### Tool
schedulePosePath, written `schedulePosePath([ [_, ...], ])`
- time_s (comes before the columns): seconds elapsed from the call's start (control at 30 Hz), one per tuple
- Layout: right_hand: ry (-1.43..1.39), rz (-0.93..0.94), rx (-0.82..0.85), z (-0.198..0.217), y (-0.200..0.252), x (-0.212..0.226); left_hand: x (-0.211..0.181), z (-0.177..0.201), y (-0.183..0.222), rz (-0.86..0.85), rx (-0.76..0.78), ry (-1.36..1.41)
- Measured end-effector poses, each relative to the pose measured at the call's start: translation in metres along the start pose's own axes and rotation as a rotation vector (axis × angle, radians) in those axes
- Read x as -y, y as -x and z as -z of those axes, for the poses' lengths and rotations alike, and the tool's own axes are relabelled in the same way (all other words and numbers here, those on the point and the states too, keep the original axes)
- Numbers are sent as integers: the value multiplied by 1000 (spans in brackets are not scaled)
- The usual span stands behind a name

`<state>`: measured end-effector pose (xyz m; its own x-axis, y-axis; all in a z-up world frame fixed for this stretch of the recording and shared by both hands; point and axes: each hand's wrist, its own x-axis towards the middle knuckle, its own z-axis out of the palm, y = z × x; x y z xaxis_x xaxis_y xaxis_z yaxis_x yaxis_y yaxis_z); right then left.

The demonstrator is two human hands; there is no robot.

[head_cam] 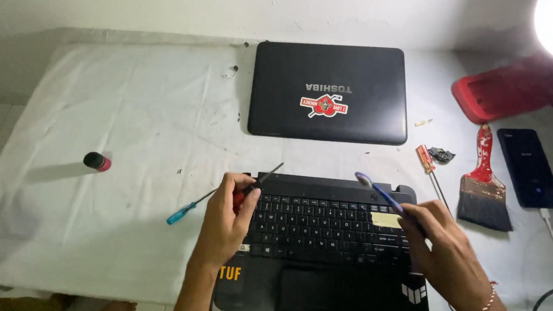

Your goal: Disassembling a laptop to clean the keyboard and internal components using brushes and a screwdriver.

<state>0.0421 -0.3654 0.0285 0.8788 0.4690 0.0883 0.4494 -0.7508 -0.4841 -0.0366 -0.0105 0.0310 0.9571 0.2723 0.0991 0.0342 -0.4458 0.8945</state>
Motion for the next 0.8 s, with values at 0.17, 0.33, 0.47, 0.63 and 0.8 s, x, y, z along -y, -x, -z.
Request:
schedulePosePath([
  [0.17, 218, -109, 56, -12, 26, 6, 8, -7, 43, 62, -47, -176],
  [0.33, 280, 66, 156, -55, 53, 24, 28, -15, 65, 21, -165, -267],
  [0.47, 322, 14, 93, -39, 49, 10, 40, -15, 77, 165, -218, -323],
  [0.63, 617, -327, 33, -55, 65, -32, 47, -18, 87, 80, -252, -453],
  [0.8, 334, -28, -172, -42, 66, 46, 28, -30, 79, 12, -232, -481],
])
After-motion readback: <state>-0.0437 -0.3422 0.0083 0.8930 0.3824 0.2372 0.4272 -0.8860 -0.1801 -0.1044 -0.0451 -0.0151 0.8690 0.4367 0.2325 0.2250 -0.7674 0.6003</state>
